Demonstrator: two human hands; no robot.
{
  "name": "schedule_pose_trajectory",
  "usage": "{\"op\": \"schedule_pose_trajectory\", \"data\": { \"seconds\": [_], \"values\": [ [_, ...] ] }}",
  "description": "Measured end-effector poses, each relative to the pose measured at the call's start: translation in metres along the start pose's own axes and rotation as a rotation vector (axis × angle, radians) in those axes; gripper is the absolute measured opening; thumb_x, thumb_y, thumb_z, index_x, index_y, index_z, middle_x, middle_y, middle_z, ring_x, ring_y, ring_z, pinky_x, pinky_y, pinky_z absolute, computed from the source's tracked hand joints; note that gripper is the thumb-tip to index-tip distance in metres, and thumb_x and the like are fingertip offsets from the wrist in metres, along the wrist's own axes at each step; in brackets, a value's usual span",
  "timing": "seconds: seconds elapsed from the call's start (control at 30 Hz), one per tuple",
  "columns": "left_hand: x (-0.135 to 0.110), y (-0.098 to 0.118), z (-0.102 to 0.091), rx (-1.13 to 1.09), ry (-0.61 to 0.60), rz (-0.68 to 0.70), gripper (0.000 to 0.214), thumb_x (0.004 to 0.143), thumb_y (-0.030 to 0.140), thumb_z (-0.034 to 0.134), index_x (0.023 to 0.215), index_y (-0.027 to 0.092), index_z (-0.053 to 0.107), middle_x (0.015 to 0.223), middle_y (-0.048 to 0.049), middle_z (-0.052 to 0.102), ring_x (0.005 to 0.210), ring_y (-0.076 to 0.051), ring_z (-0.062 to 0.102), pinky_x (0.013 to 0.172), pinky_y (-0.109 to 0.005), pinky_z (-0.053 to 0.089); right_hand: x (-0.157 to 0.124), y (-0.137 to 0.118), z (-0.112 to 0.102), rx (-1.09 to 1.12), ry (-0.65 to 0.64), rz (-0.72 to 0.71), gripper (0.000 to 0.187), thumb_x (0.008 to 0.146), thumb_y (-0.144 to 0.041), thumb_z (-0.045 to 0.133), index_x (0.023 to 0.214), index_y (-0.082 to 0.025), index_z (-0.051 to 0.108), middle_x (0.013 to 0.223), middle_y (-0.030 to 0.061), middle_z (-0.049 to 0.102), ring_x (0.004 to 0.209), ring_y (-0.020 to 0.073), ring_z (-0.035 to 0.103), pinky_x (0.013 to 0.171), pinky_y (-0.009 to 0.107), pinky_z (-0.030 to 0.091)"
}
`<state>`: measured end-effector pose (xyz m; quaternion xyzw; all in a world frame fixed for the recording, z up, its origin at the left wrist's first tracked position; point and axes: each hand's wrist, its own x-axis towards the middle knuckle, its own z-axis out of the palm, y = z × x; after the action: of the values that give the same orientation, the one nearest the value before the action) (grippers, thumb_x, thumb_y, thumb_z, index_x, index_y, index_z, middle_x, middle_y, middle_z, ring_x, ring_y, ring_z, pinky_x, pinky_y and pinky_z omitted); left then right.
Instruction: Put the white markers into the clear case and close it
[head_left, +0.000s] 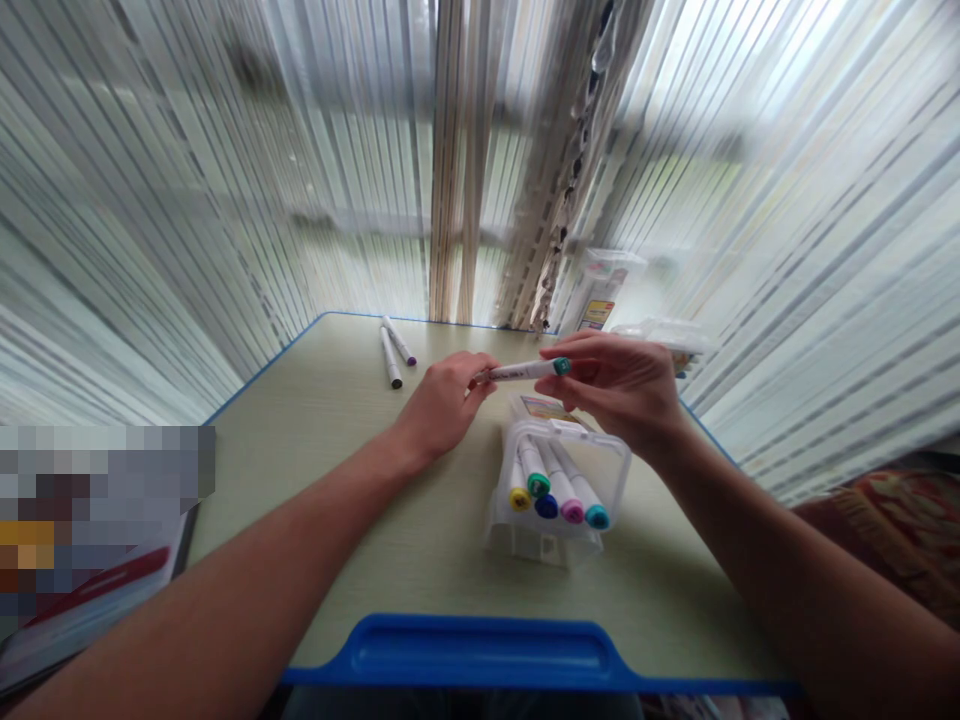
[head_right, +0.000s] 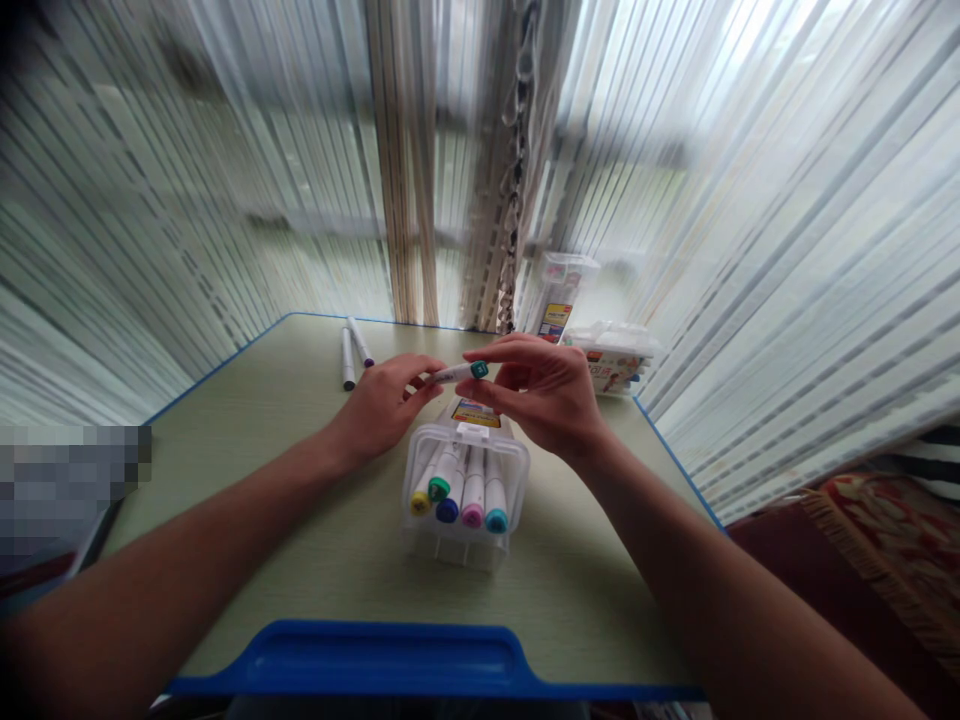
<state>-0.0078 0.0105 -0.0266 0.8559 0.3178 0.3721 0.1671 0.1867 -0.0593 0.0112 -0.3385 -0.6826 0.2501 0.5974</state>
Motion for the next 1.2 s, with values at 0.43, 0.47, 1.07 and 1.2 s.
{"op": "schedule_pose_trajectory", "data": {
  "seconds": [0.43,0.47,1.07,1.2],
  "values": [
    [-0.001,0.004,-0.002,0.026,-0.018,-0.005,0.02,0.091,0.021,0.055,0.105,0.016,0.067,0.101,-0.0061,0.069,0.086,-0.019,0.064,0.079,-0.031,0.052,0.0,-0.002,0.002,-0.013,0.068,0.051,0.024,0.066,-0.019,0.086,0.089,-0.02,0.079,0.076,0.0008,0.068,0.05,0.0078,0.058,0.04,0.022,0.047],
    [-0.001,0.005,-0.002,0.024,-0.016,-0.007,0.02,0.091,0.022,0.055,0.105,0.016,0.067,0.102,-0.0062,0.07,0.086,-0.018,0.064,0.08,-0.031,0.052,0.0,-0.002,0.002,-0.015,0.081,0.061,0.023,0.066,-0.019,0.086,0.088,-0.02,0.078,0.072,0.0,0.068,0.049,0.0079,0.058,0.039,0.021,0.047],
    [-0.002,0.009,-0.004,0.052,0.03,-0.052,0.02,0.089,0.022,0.058,0.104,0.017,0.069,0.101,-0.0051,0.073,0.081,-0.018,0.066,0.077,-0.031,0.05,0.003,0.011,-0.006,-0.092,0.286,0.078,0.019,0.07,-0.03,0.085,0.081,-0.018,0.074,0.07,-0.001,0.067,0.042,0.0058,0.055,0.033,0.018,0.044],
    [-0.002,0.009,-0.004,0.054,0.028,-0.055,0.02,0.088,0.022,0.058,0.104,0.016,0.07,0.1,-0.0054,0.073,0.081,-0.019,0.066,0.076,-0.031,0.05,0.003,0.01,-0.005,-0.107,0.279,0.08,0.021,0.069,-0.03,0.085,0.081,-0.018,0.073,0.071,-0.0009,0.067,0.042,0.0062,0.055,0.034,0.019,0.045]
  ]
}}
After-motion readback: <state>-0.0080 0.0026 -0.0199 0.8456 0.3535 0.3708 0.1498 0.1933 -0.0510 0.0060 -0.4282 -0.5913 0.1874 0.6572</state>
